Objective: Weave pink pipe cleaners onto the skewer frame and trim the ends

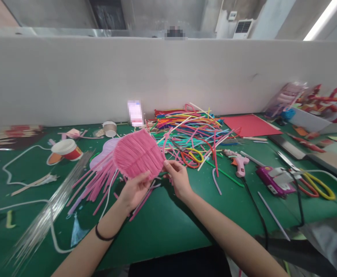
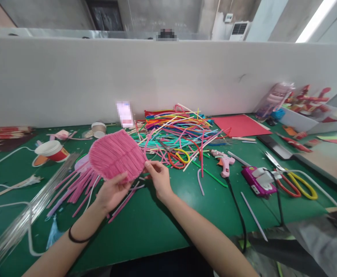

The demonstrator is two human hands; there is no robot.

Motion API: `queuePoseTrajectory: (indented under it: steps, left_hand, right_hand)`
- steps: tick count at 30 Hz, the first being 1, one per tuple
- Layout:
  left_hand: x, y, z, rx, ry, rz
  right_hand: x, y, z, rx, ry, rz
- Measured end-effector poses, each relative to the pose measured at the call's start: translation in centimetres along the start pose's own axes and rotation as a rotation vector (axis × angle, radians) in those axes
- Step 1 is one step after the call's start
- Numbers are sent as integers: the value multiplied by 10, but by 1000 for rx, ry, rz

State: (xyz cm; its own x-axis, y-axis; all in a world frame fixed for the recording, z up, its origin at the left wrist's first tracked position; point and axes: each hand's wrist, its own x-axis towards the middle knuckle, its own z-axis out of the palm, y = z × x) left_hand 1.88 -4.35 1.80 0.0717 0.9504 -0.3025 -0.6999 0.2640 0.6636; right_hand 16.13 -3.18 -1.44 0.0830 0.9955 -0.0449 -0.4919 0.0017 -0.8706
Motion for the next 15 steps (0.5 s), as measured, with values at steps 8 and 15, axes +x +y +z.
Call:
queuePoseTrajectory:
  steps: [8, 15]
  left_hand:
    - [6, -2, -3, 198, -26, 229]
    - [3, -14, 0, 165, -79, 226]
  right_hand:
    - [-4, -3, 2, 74, -167, 174]
    - [-5, 5, 7, 11, -91, 63]
